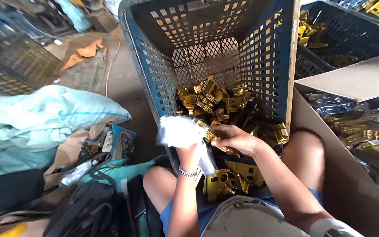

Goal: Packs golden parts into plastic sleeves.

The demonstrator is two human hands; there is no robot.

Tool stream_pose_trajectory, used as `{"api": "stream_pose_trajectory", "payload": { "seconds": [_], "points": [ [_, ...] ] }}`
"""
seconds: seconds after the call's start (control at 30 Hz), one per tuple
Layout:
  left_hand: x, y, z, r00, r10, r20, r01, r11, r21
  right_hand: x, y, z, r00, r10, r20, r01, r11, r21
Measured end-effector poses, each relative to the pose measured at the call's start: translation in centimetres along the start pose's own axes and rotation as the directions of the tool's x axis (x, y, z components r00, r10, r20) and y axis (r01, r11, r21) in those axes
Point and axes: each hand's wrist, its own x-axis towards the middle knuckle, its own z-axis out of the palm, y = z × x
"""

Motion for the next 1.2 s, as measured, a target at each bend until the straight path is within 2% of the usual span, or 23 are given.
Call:
{"api": "stream_pose_trajectory", "payload": {
  "seconds": [0.07,0.13,0.2,0.23,0.3,0.33,0.37,0.43,0.47,0.5,0.57,0.63,0.7,0.73,0.77,0.83,0.87,0.93,1.0,1.07,1.13,1.17,1.2],
  "points": [
    [-0.8,0.2,-0.1,0.98,0.041,0.193,-0.026,0.997,-0.079,-0.4,0.8,-0.1,0.976,-0.054,-0.212,0.061,0.998,0.027],
    [-2.3,0.2,0.1,0.884,0.211,0.417,-0.188,0.977,-0.096,-0.7,1.5,-0.1,0.909,-0.079,-0.409,0.109,0.993,0.052],
    [-2.4,0.4,-0.5,0.873,0.282,0.398,-0.248,0.959,-0.136,-2.4,1.6,-1.9,0.871,-0.123,-0.476,0.253,0.942,0.219],
    [-2.0,0.5,-1.4,0.906,0.235,0.352,-0.175,0.965,-0.195,-3.8,1.8,-3.3,0.857,-0.198,-0.475,0.4,0.838,0.371],
    [-1.2,1.0,-3.0,0.954,0.086,0.289,0.006,0.953,-0.304,-6.0,2.6,-6.2,0.795,-0.437,-0.42,0.6,0.465,0.651],
    [-1.2,1.2,-3.2,0.959,0.024,0.283,0.067,0.949,-0.308,-6.4,2.7,-7.1,0.768,-0.525,-0.366,0.61,0.426,0.668],
    [-1.5,1.3,-2.9,0.96,0.012,0.279,0.071,0.956,-0.284,-6.4,2.6,-6.9,0.787,-0.515,-0.34,0.608,0.551,0.572],
    [-2.4,0.5,-1.2,0.949,0.169,0.266,-0.126,0.977,-0.172,-5.8,1.9,-3.9,0.879,-0.368,-0.305,0.443,0.866,0.232],
    [-2.5,-0.2,-0.1,0.923,0.293,0.249,-0.27,0.955,-0.126,-5.2,1.3,-2.0,0.904,-0.332,-0.27,0.361,0.931,0.062],
    [-2.6,-0.7,0.8,0.905,0.365,0.22,-0.355,0.931,-0.085,-4.7,0.9,-0.7,0.901,-0.349,-0.256,0.342,0.937,-0.074],
    [-2.4,-1.0,1.1,0.892,0.413,0.183,-0.415,0.909,-0.026,-4.1,0.4,-0.2,0.856,-0.404,-0.323,0.359,0.914,-0.19],
    [-2.3,-1.1,0.3,0.864,0.476,0.162,-0.49,0.869,0.06,-4.0,-0.2,-0.8,0.874,-0.331,-0.355,0.287,0.942,-0.171],
    [-2.4,-0.8,0.1,0.853,0.486,0.189,-0.505,0.86,0.071,-4.2,-0.7,-0.6,0.945,-0.274,-0.177,0.249,0.957,-0.152],
    [-2.6,-0.7,0.2,0.877,0.425,0.224,-0.438,0.899,0.008,-4.1,-0.5,-0.1,0.952,-0.294,-0.091,0.275,0.945,-0.176],
    [-2.8,-0.3,0.2,0.906,0.327,0.269,-0.316,0.945,-0.084,-4.0,-0.3,0.5,0.938,-0.332,-0.099,0.311,0.933,-0.18],
    [-3.1,1.2,0.0,0.93,0.09,0.355,0.004,0.967,-0.254,-3.5,0.0,1.0,0.9,-0.361,-0.243,0.333,0.931,-0.149],
    [-3.2,1.8,-0.1,0.929,0.014,0.371,0.107,0.946,-0.305,-3.3,0.2,1.0,0.889,-0.353,-0.293,0.323,0.935,-0.145],
    [-3.3,2.4,-0.2,0.937,-0.05,0.345,0.168,0.931,-0.323,-3.6,0.7,1.1,0.913,-0.3,-0.275,0.273,0.953,-0.133],
    [-2.9,2.2,-0.6,0.956,-0.025,0.293,0.101,0.964,-0.247,-4.5,0.5,0.4,0.973,-0.208,-0.101,0.204,0.978,-0.046],
    [-2.4,1.6,-1.2,0.915,0.078,0.396,-0.003,0.983,-0.186,-4.9,0.0,-0.4,0.986,-0.16,0.054,0.158,0.986,0.054],
    [-2.1,1.3,-1.3,0.842,0.148,0.519,-0.087,0.986,-0.141,-4.7,0.0,-0.5,0.985,-0.17,0.028,0.168,0.983,0.078],
    [-1.8,1.3,-1.4,0.844,0.194,0.5,-0.183,0.981,-0.071,-4.5,0.0,-0.7,0.984,-0.178,0.019,0.177,0.982,0.068],
    [-1.1,1.0,-1.5,0.873,0.264,0.411,-0.308,0.95,0.043,-4.3,0.0,-0.9,0.984,-0.177,-0.012,0.177,0.982,0.063]
  ]
}}
